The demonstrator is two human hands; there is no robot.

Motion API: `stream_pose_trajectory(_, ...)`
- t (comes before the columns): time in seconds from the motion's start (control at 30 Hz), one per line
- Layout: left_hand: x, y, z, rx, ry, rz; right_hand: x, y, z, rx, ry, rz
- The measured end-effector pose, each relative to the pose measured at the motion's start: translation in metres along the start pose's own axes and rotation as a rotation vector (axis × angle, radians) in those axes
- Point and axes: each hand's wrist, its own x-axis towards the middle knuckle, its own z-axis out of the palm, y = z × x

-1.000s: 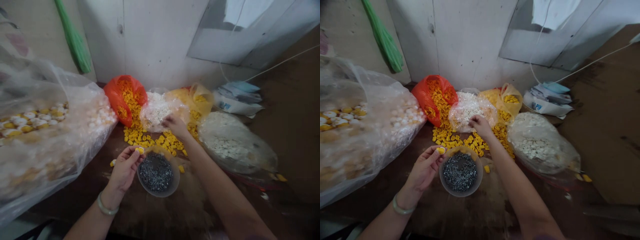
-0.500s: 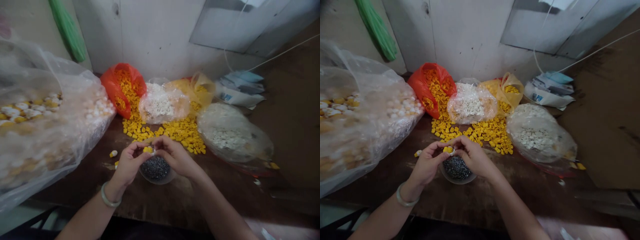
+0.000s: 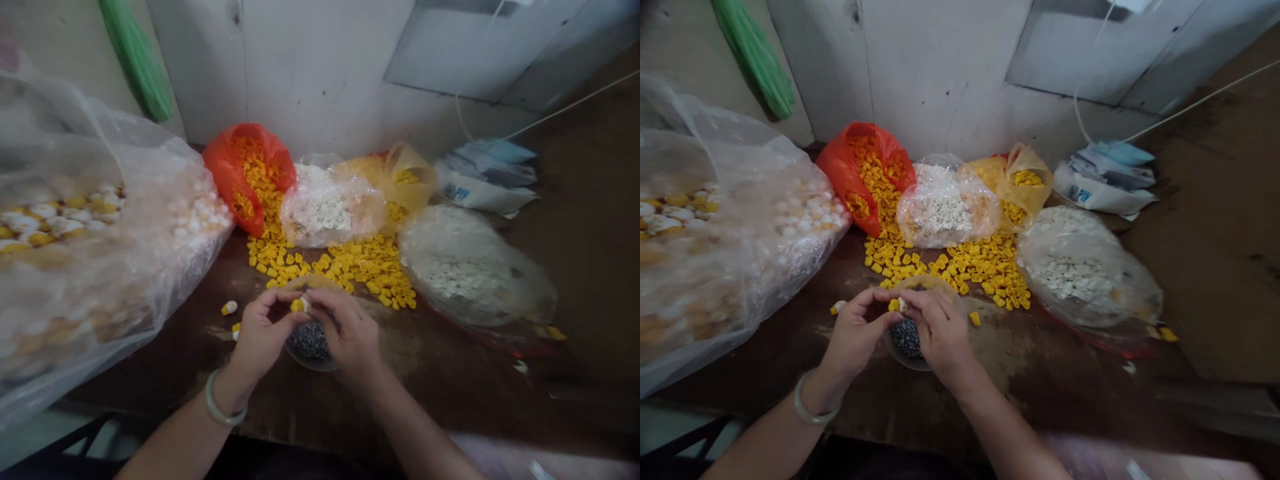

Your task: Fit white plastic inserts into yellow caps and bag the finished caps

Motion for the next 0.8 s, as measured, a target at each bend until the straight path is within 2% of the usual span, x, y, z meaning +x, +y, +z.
stream_pose_trajectory(0.1,-0.002,0.001,-0.001,0.046,0.013,0.045,-0.002,-0.003,0.001,-0.062,0.020,-0.001)
stream_pose_trajectory(0.23,-0.004,0.003,0.001,0.062,0.050,0.082,0.000,-0.008,0.006,-0.099,-0.002,0.079)
stream_pose_trajectory(0.33,-0.003,0.008,0.001,0.043,0.018,0.030,0.003,-0.006,0.008,-0.053,-0.032,0.119)
stream_pose_trajectory(0.43,-0.001,0.018,-0.014,0.097,0.007,-0.007,0.005,0.001,0.002,0.016,-0.087,0.127)
stream_pose_trajectory(0.57,0.002,0.027,-0.056,0.381,0.148,0.088,0.001,0.018,-0.019,0.016,-0.065,0.176)
stream_pose_trajectory(0.6,0.003,0.027,-0.067,0.488,0.140,0.124,-0.002,0.022,-0.023,0.014,-0.057,0.194)
stream_pose_trajectory(0.7,0.004,0.018,-0.089,0.868,0.027,0.329,-0.012,0.031,-0.030,0.006,-0.091,0.230)
stream_pose_trajectory(0.8,0.003,0.003,-0.097,1.130,-0.071,0.455,-0.020,0.035,-0.029,-0.038,-0.173,0.197)
